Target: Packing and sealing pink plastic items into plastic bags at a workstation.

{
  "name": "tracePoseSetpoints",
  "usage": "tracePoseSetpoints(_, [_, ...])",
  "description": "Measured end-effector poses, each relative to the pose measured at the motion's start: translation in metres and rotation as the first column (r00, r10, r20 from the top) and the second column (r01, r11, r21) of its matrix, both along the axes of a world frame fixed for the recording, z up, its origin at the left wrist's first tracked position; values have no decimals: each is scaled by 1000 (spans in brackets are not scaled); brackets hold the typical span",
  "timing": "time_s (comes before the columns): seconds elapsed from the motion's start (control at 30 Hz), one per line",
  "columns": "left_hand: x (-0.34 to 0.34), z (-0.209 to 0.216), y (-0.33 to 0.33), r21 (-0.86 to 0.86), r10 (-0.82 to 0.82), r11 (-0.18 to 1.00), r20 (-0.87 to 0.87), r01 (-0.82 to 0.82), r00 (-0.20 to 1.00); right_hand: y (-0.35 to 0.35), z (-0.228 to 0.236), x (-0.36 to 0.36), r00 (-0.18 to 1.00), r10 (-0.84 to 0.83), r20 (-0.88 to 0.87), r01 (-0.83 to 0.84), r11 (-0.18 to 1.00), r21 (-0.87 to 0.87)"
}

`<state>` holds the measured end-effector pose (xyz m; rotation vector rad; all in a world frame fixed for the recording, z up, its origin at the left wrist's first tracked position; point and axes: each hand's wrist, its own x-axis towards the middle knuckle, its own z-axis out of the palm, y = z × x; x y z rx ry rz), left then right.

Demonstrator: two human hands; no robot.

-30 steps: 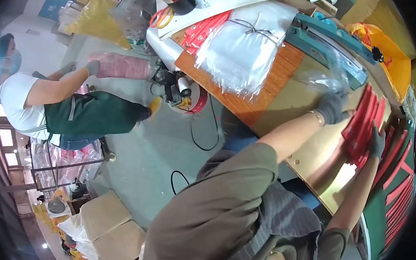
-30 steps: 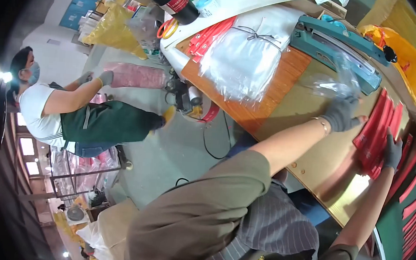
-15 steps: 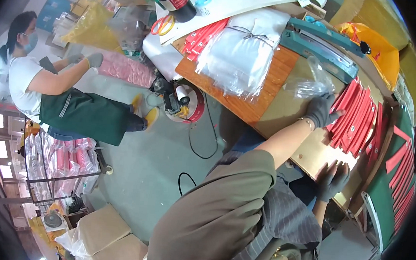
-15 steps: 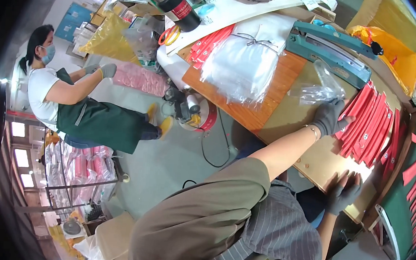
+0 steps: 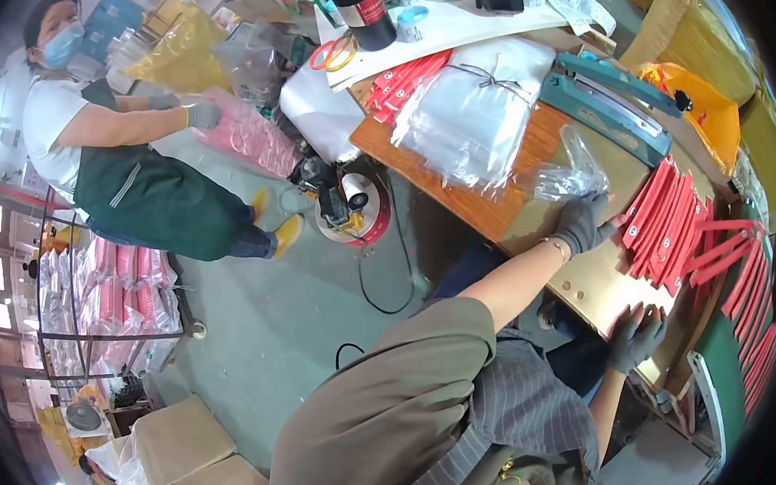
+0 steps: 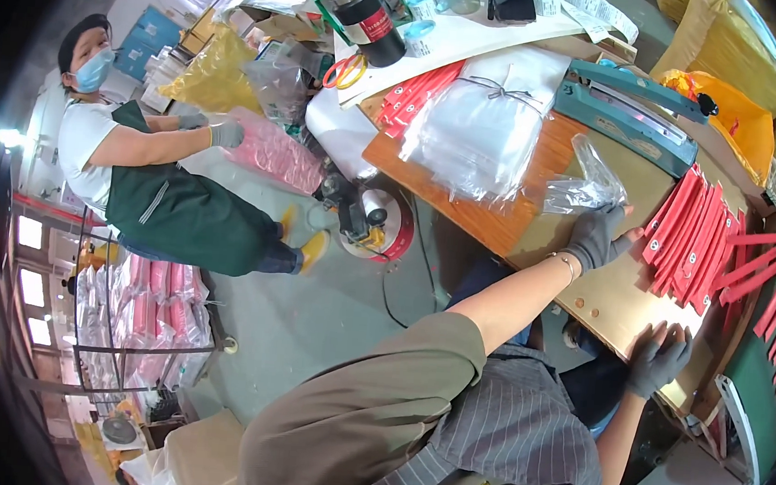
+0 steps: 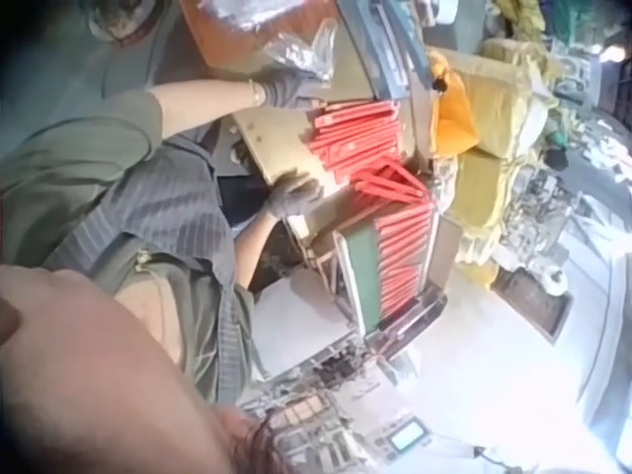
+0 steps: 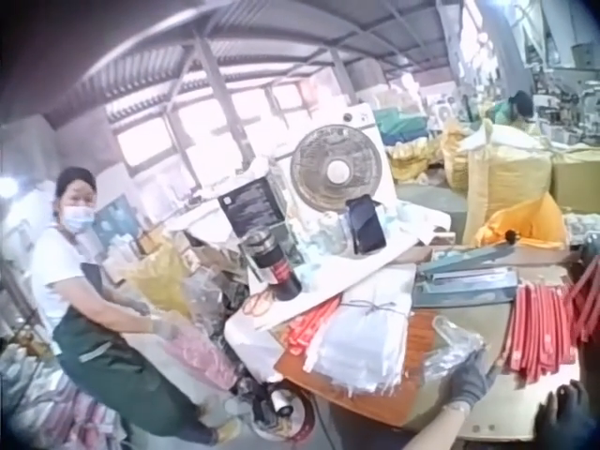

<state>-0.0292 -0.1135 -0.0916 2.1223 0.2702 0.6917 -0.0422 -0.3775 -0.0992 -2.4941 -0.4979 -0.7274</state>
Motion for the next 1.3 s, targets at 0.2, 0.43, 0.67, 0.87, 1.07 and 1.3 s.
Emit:
tracePoseSetpoints(0.2, [-10,-5,4,38,29,999,48,-31,998,4,-4,-4,998,-36,-51,41,995,87])
tracePoseSetpoints(0.43, [-17,-2,18,49,37,998,32,-38,999,19,-8,-6,1000,-15,-21,17,992,122])
tracePoseSetpoints(0.67, [8,-7,-6,30,-135,989,-170,142,976,-10,-3,-1,985,-13,174,13,1000,-2])
tracePoseSetpoints(0.87, [10,-28,41,72,-128,990,30,125,991,-20,115,13,970,26,241,-66,985,160])
tracePoseSetpoints(1.07, [65,-13,-25,129,-152,980,-23,154,988,-169,144,97,867,-437,240,373,888,268])
tracePoseSetpoints(1.3, [88,-6,-52,353,-206,905,-128,239,970,-312,139,218,571,-811,-125,814,580,-48])
